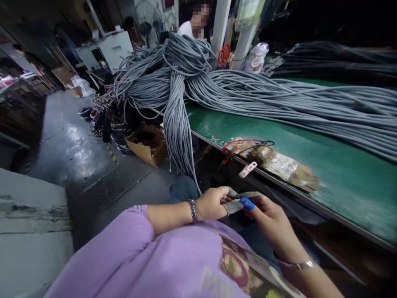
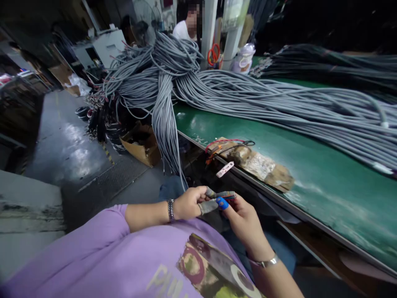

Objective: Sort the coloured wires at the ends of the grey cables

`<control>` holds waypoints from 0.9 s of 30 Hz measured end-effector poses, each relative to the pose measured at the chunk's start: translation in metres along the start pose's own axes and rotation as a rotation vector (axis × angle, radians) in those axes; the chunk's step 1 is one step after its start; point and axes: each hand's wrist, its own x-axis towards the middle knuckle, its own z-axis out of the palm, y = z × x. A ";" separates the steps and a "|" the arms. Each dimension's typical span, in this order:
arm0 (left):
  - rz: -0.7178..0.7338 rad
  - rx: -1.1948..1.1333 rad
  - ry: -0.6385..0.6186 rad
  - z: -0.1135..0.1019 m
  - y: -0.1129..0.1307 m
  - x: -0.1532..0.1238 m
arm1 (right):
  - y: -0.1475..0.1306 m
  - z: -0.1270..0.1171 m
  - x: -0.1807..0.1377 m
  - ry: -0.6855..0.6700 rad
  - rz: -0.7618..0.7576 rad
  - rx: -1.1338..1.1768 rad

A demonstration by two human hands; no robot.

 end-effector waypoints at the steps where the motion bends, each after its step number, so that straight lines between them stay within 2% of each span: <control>1: -0.029 -0.052 -0.005 0.000 0.000 0.001 | 0.001 -0.002 0.000 -0.014 0.025 0.012; 6: -0.129 -0.086 -0.001 -0.002 0.000 0.004 | 0.003 -0.002 -0.002 0.060 0.161 0.206; 9: -0.233 -0.080 -0.096 -0.004 0.003 0.006 | 0.003 0.003 -0.002 0.054 0.180 0.319; 12: -0.346 -0.072 -0.219 -0.006 0.005 0.007 | -0.003 0.005 -0.001 -0.016 0.075 0.184; 15: -0.394 -0.064 -0.249 -0.007 0.005 0.006 | -0.012 0.006 0.001 -0.118 -0.057 -0.077; 17: -0.378 -0.073 -0.222 -0.007 0.006 0.005 | -0.015 0.007 0.003 -0.095 -0.084 -0.109; 22: -0.282 -0.195 -0.018 -0.005 0.012 0.005 | -0.003 0.011 0.007 0.062 0.053 0.182; 27: -0.297 -0.309 0.117 -0.001 0.012 0.006 | 0.009 0.013 0.005 0.083 0.075 0.345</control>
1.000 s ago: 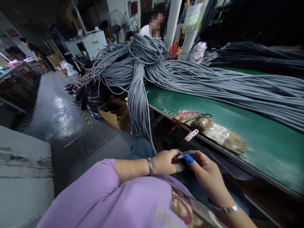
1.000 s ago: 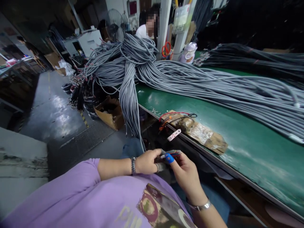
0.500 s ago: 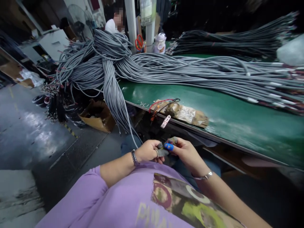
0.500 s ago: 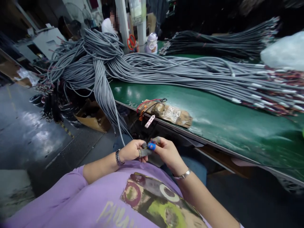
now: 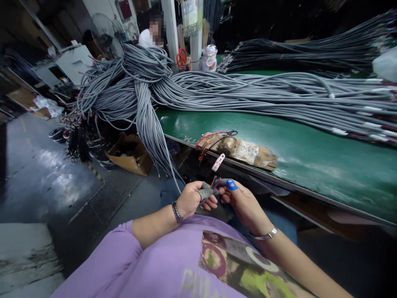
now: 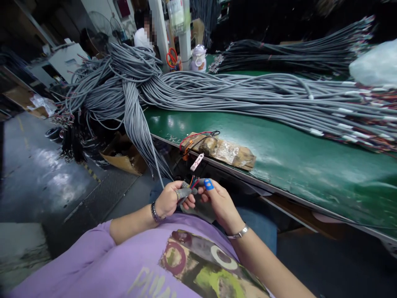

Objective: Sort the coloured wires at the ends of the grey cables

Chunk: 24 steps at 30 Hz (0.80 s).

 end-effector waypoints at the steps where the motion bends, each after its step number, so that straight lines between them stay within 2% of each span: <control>1: 0.005 -0.004 0.005 0.000 -0.001 0.000 | -0.001 0.000 0.000 -0.013 -0.016 -0.023; 6: -0.014 0.075 -0.098 -0.002 -0.006 0.003 | -0.017 0.002 0.003 -0.094 -0.125 -0.279; 10: -0.075 0.097 -0.172 -0.006 -0.003 0.004 | -0.026 0.004 0.009 -0.199 -0.123 -0.400; 13: -0.026 0.085 -0.135 -0.008 -0.001 0.003 | -0.024 0.006 0.012 -0.151 -0.112 -0.371; 16: 0.070 0.033 -0.018 -0.006 -0.002 0.003 | -0.017 0.008 0.011 -0.055 -0.074 -0.262; 19: 0.093 -0.051 0.062 -0.003 -0.005 0.004 | -0.012 0.009 0.009 -0.002 -0.046 -0.203; 24: 0.026 -0.013 -0.035 -0.001 -0.003 0.005 | -0.012 0.007 0.008 -0.006 -0.076 -0.224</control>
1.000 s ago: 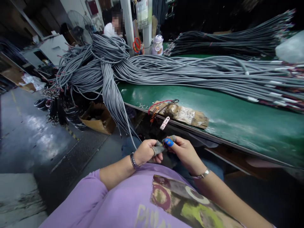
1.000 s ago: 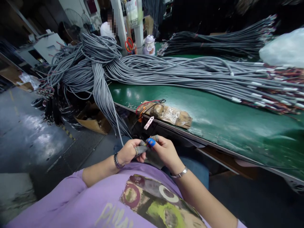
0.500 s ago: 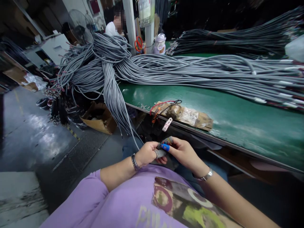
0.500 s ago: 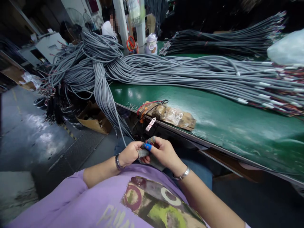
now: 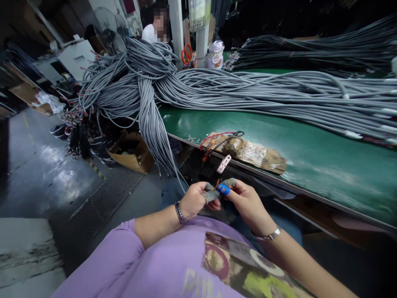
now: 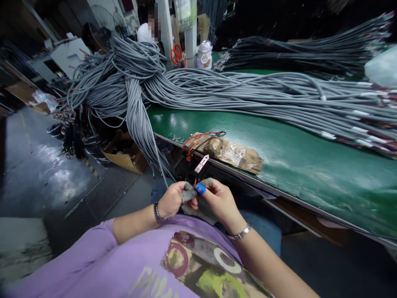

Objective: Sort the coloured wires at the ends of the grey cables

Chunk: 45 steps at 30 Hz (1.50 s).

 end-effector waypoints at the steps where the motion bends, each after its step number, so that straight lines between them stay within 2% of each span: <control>1: -0.022 0.017 -0.028 0.000 0.001 0.000 | -0.001 0.000 0.000 -0.017 -0.003 -0.008; 6: -0.030 0.044 -0.065 -0.002 0.005 0.000 | -0.003 0.000 0.001 -0.044 -0.002 -0.060; 11: 0.016 -0.040 0.062 -0.002 0.004 0.002 | -0.003 0.003 -0.002 0.043 -0.005 -0.023; 15: 0.012 -0.034 0.132 -0.002 0.004 0.003 | -0.001 0.002 -0.008 0.024 -0.070 -0.047; 21: 0.030 0.077 0.058 -0.003 0.004 0.002 | -0.002 -0.006 -0.005 -0.026 -0.048 -0.094; 27: 0.022 0.148 -0.051 -0.006 0.002 0.000 | -0.013 -0.004 0.005 -0.210 0.051 0.013; 29: 0.021 0.161 -0.061 -0.007 0.000 0.000 | -0.012 -0.002 0.006 -0.226 0.062 0.046; 38: 0.039 0.156 -0.003 -0.008 0.000 0.002 | 0.005 0.002 0.004 -0.012 0.036 0.039; 45: 0.043 0.079 0.068 -0.010 0.002 0.005 | 0.005 -0.003 0.006 0.046 0.102 0.125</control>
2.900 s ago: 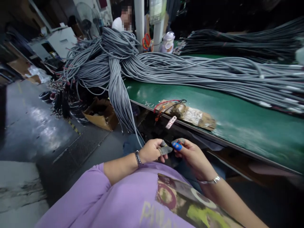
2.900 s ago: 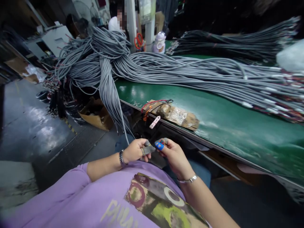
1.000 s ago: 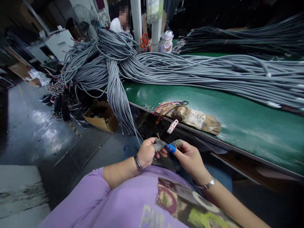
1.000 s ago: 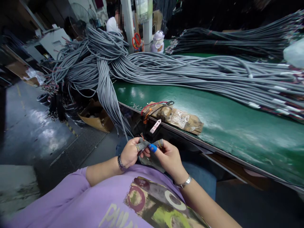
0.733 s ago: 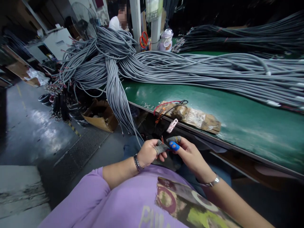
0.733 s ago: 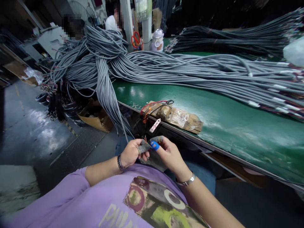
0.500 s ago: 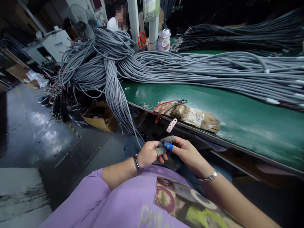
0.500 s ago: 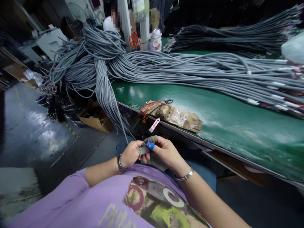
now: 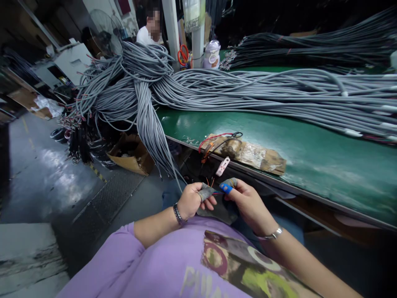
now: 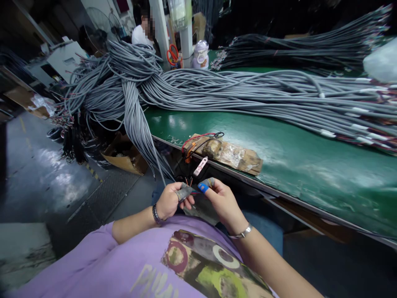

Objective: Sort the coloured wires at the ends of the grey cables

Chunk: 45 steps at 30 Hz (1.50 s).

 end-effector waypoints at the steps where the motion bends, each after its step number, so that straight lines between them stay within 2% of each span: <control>1: 0.001 0.001 0.004 0.000 0.001 0.000 | -0.002 0.000 0.001 -0.010 0.012 0.005; 9: -0.005 0.079 0.002 0.002 0.004 0.002 | -0.023 0.005 0.008 -0.162 -0.058 -0.144; 12: 0.012 0.122 -0.014 0.001 0.004 0.002 | -0.024 0.005 0.008 -0.195 -0.047 -0.205; 15: 0.018 0.148 -0.016 0.000 0.006 0.002 | -0.021 0.004 0.009 -0.211 -0.041 -0.166; 21: 0.038 0.113 0.002 0.001 0.007 0.002 | -0.013 0.004 0.012 -0.128 -0.042 -0.096; 30: 0.002 -0.015 0.002 0.002 0.012 0.001 | -0.015 0.009 0.006 -0.048 0.008 0.008; 35: 0.018 0.098 -0.097 0.002 0.011 0.000 | -0.014 0.009 0.004 -0.061 0.023 0.030; 38: 0.047 0.073 -0.045 0.001 0.013 -0.002 | -0.013 0.007 0.004 -0.073 0.045 0.050; 41: 0.039 0.029 -0.001 -0.001 0.020 -0.005 | -0.011 0.002 0.010 0.012 0.053 0.169; 43: 0.023 -0.011 -0.014 -0.002 0.027 -0.006 | -0.012 -0.003 0.017 0.072 0.071 0.287; 45: -0.008 -0.064 -0.055 -0.002 0.032 -0.006 | -0.016 -0.005 0.026 0.011 0.142 0.377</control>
